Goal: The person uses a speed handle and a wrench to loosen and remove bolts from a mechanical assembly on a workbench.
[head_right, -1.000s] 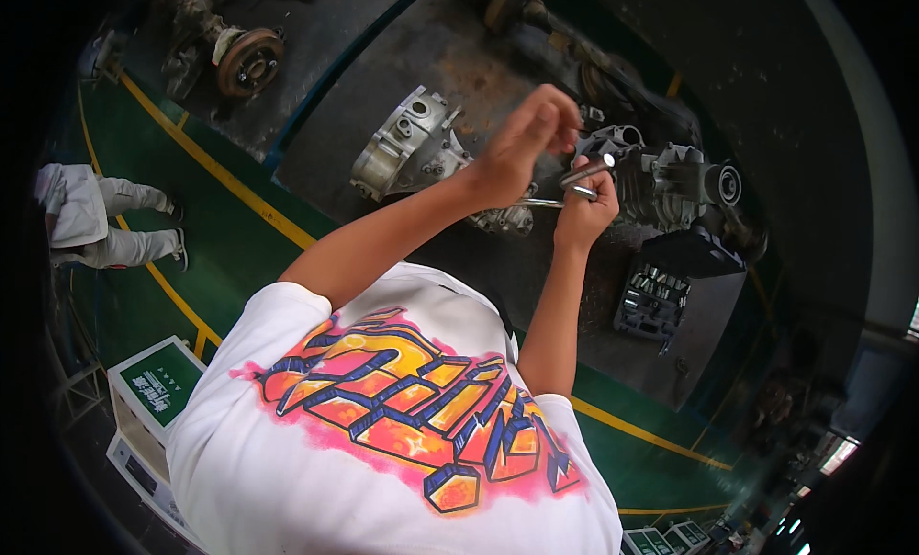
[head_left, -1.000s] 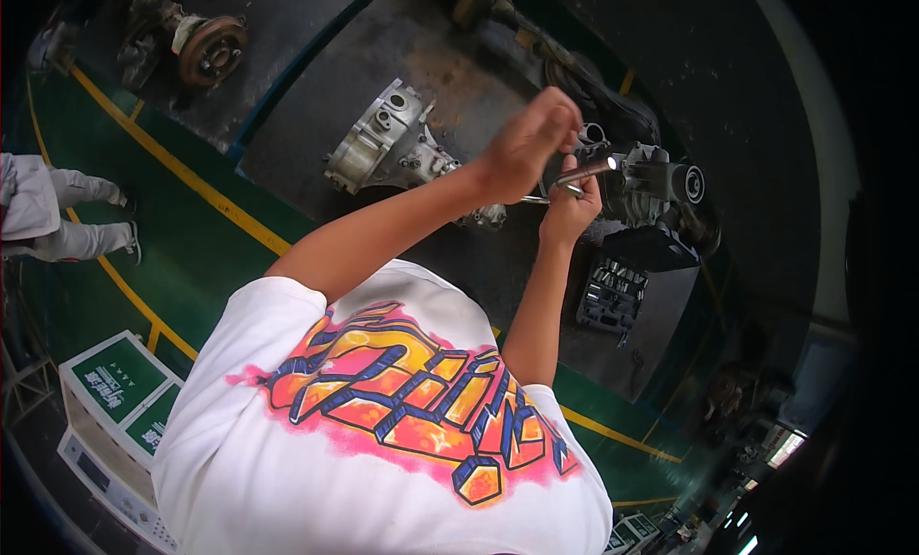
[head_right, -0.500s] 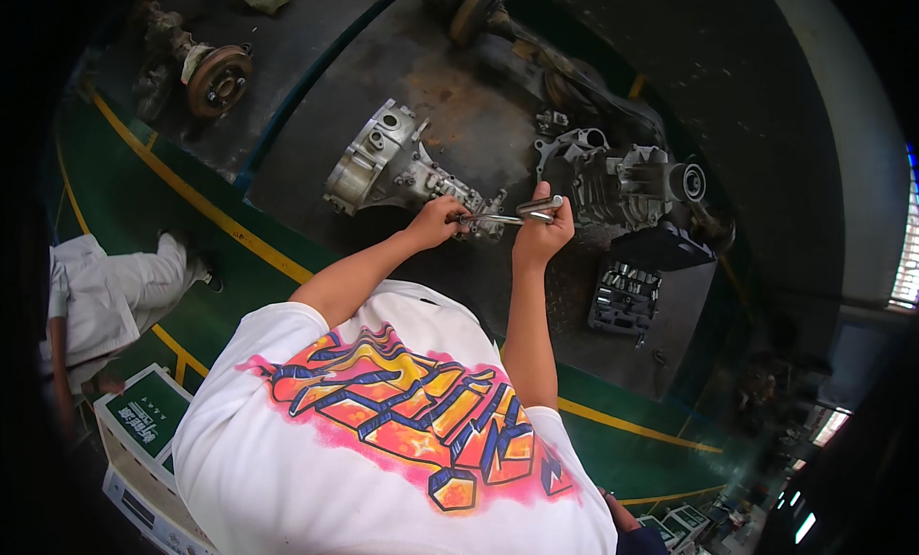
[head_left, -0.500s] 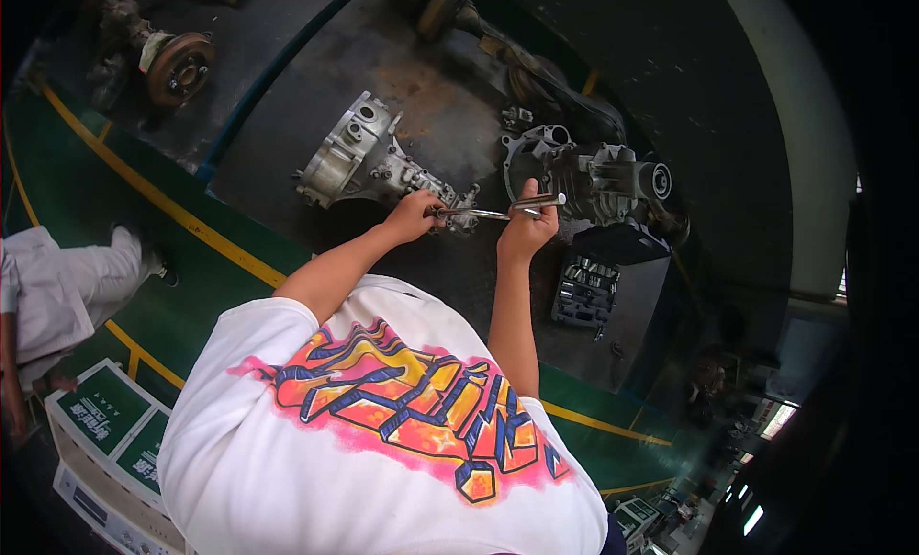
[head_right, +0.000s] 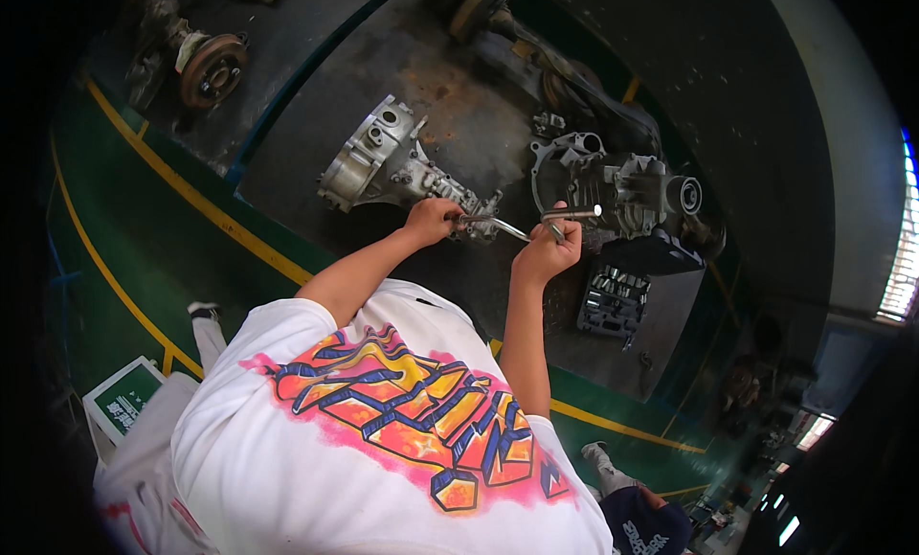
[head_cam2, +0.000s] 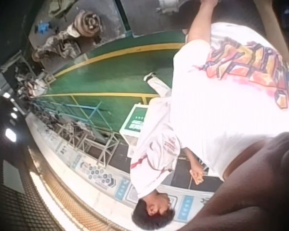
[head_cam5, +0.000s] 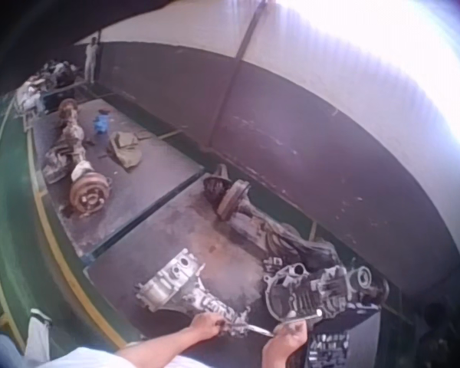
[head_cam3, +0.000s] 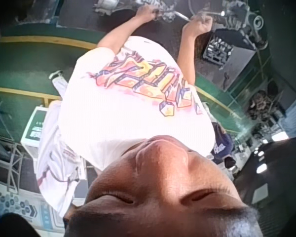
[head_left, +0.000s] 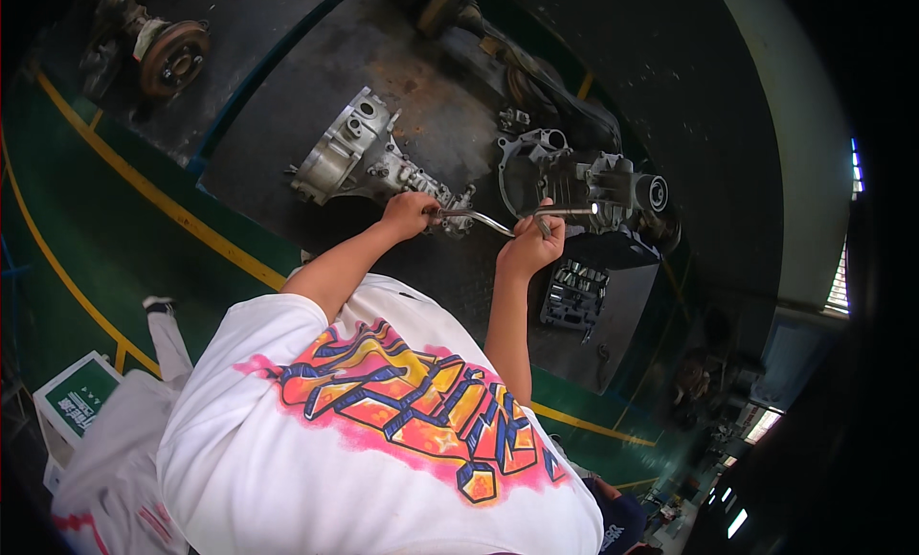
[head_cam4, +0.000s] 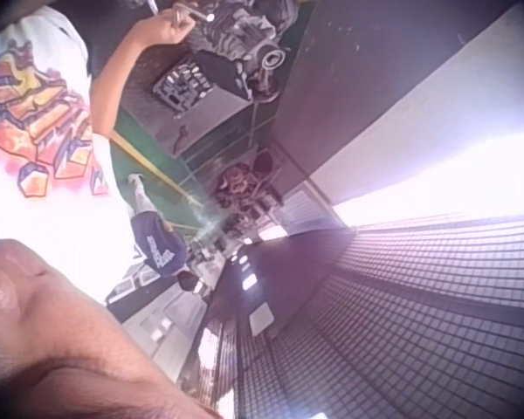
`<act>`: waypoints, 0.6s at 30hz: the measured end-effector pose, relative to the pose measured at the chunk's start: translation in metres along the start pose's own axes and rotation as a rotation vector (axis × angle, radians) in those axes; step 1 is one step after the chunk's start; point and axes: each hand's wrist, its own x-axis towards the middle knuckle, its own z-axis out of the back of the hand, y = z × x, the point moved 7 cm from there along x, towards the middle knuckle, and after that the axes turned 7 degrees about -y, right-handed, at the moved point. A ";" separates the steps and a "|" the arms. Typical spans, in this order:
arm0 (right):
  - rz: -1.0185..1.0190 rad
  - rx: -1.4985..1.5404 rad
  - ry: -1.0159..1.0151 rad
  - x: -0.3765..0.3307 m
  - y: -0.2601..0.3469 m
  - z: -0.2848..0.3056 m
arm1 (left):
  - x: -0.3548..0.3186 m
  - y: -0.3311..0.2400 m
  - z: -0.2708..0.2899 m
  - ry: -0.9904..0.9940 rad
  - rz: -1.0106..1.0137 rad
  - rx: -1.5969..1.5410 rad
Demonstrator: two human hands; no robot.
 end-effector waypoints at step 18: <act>-0.249 -0.124 -0.017 0.000 0.009 -0.011 | -0.001 0.010 -0.003 -0.088 -0.024 -0.260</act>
